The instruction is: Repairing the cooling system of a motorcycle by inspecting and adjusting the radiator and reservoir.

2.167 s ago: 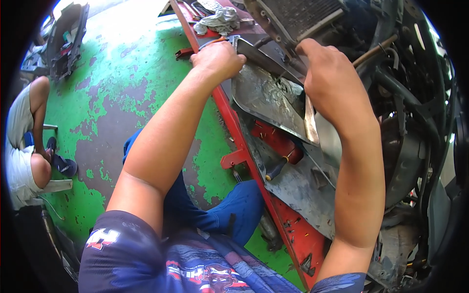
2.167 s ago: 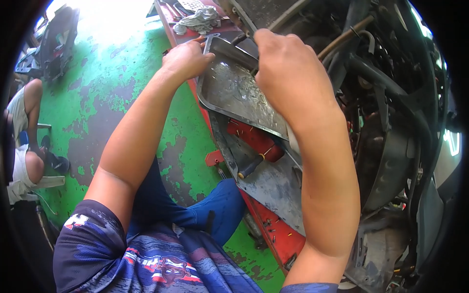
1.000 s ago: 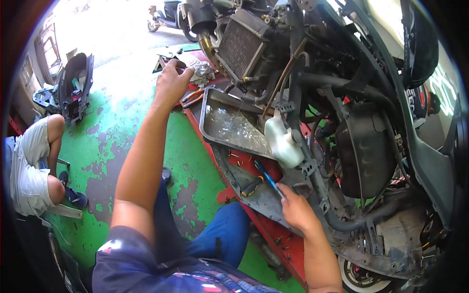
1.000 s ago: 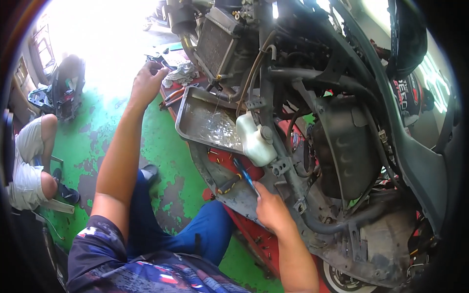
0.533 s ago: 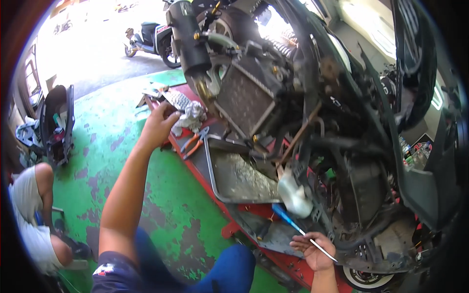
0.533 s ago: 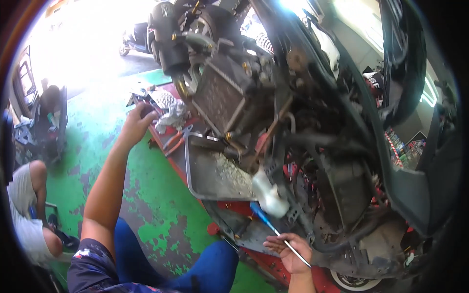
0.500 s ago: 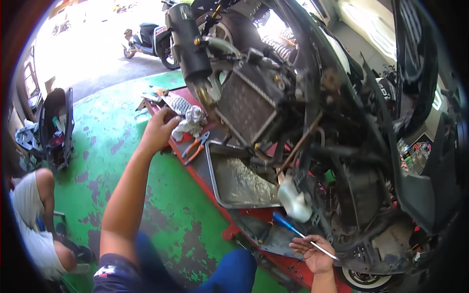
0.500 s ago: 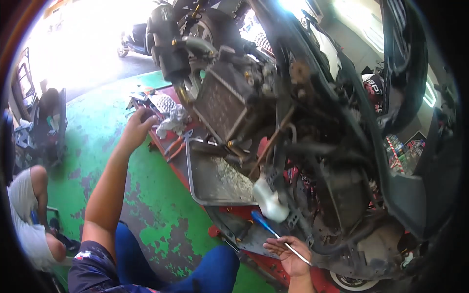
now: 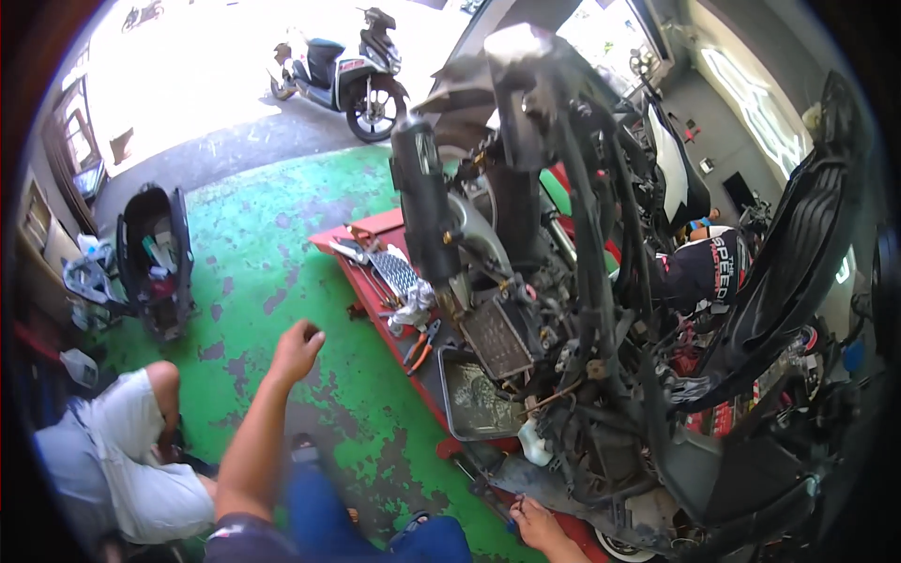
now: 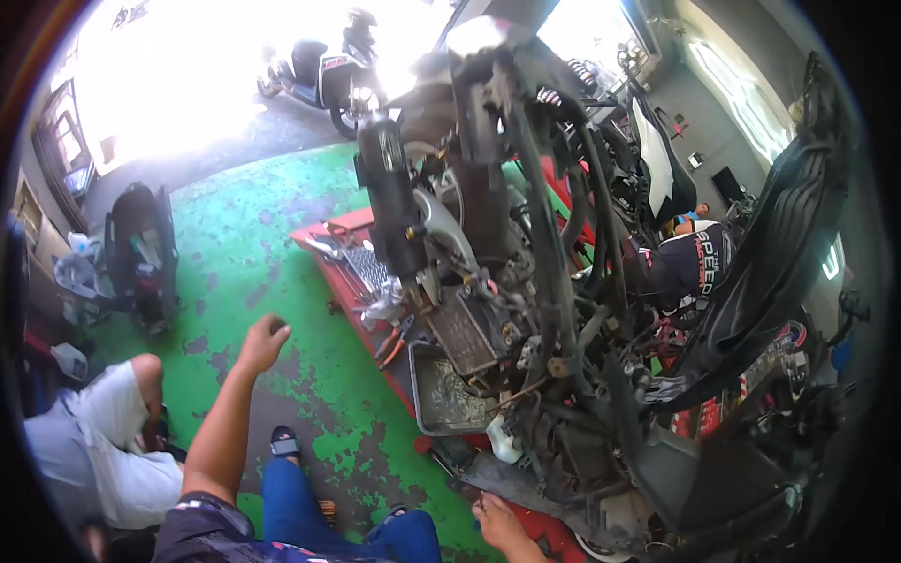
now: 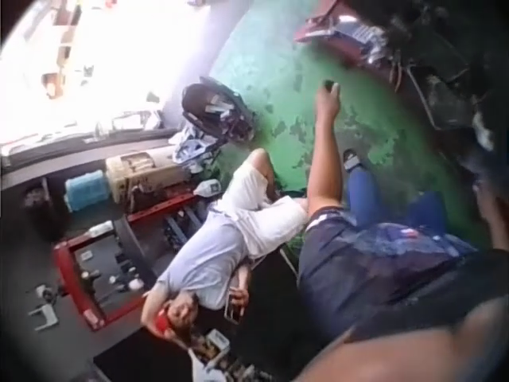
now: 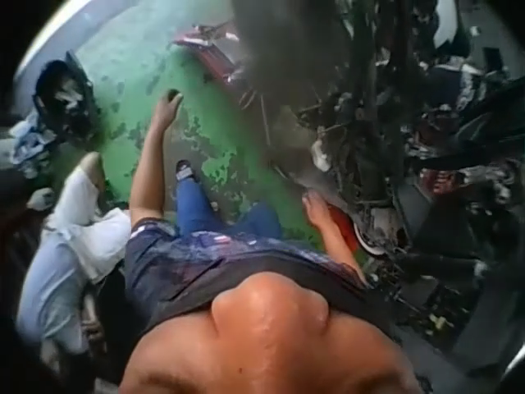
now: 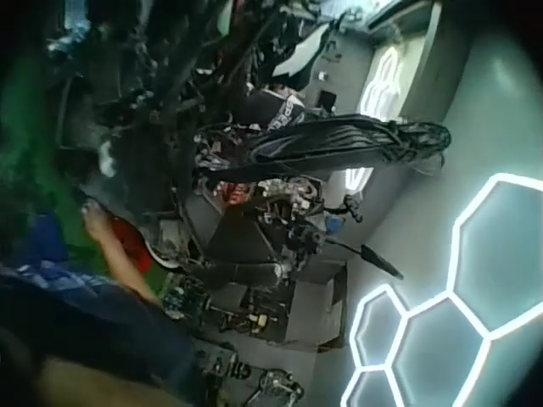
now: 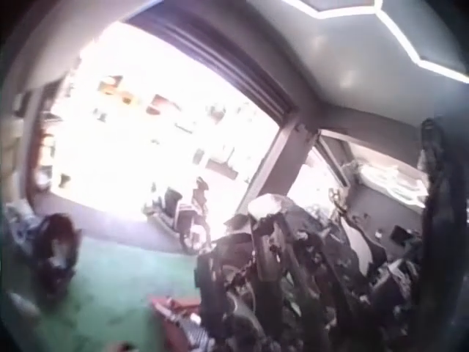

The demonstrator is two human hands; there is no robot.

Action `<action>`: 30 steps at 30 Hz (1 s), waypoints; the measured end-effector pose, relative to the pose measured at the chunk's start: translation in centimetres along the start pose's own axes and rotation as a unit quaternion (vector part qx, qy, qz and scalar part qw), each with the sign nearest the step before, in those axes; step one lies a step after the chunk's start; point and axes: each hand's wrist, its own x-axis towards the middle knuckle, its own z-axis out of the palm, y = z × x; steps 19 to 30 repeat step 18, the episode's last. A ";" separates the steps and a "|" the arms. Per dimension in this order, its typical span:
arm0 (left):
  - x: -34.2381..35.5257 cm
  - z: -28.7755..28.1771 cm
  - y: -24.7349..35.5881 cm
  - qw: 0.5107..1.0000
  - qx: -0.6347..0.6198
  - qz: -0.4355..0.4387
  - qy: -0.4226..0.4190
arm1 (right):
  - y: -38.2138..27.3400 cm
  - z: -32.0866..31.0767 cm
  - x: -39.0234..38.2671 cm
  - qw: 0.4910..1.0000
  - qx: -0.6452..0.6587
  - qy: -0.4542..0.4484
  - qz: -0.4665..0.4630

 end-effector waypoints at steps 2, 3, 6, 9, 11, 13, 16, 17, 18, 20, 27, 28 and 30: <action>-1.8 -4.1 -0.5 0.998 0.036 -0.057 0.004 | -3.3 -2.2 -0.2 0.994 0.019 -0.063 0.086; -2.8 -5.9 -1.8 0.997 0.026 -0.073 0.022 | -4.3 -3.0 0.2 0.984 -0.025 -0.098 0.148; -6.9 -12.4 -5.7 0.992 0.042 -0.116 0.021 | -4.3 -3.6 0.5 0.971 -0.016 -0.114 0.212; -9.8 -17.5 -10.3 0.979 0.037 -0.199 0.015 | 1.2 1.0 -1.9 0.956 0.012 -0.138 0.260; -11.4 -20.2 -12.3 0.992 0.052 -0.068 0.094 | 3.1 5.0 -4.2 0.900 -0.007 -0.263 0.347; -9.0 -21.7 -9.9 0.988 0.065 -0.128 0.063 | 2.8 8.0 -7.0 0.850 0.028 -0.328 0.411; -4.3 -23.1 -6.3 0.982 0.134 -0.114 0.067 | 4.9 13.9 -8.4 0.815 0.081 -0.402 0.410; -2.1 -22.6 -4.1 0.991 0.094 -0.094 0.011 | 4.6 15.3 -8.3 0.739 0.146 -0.430 0.497; -0.3 -22.2 -0.5 0.994 0.055 -0.081 -0.042 | 4.0 15.7 -7.6 0.652 0.203 -0.457 0.571; -0.3 -22.2 -0.5 0.994 0.055 -0.081 -0.042 | 4.0 15.7 -7.6 0.652 0.203 -0.457 0.571; -0.3 -22.2 -0.5 0.994 0.055 -0.081 -0.042 | 4.0 15.7 -7.6 0.652 0.203 -0.457 0.571; -0.3 -22.2 -0.5 0.994 0.055 -0.081 -0.042 | 4.0 15.7 -7.6 0.652 0.203 -0.457 0.571; -0.3 -22.2 -0.5 0.994 0.055 -0.081 -0.042 | 4.0 15.7 -7.6 0.652 0.203 -0.457 0.571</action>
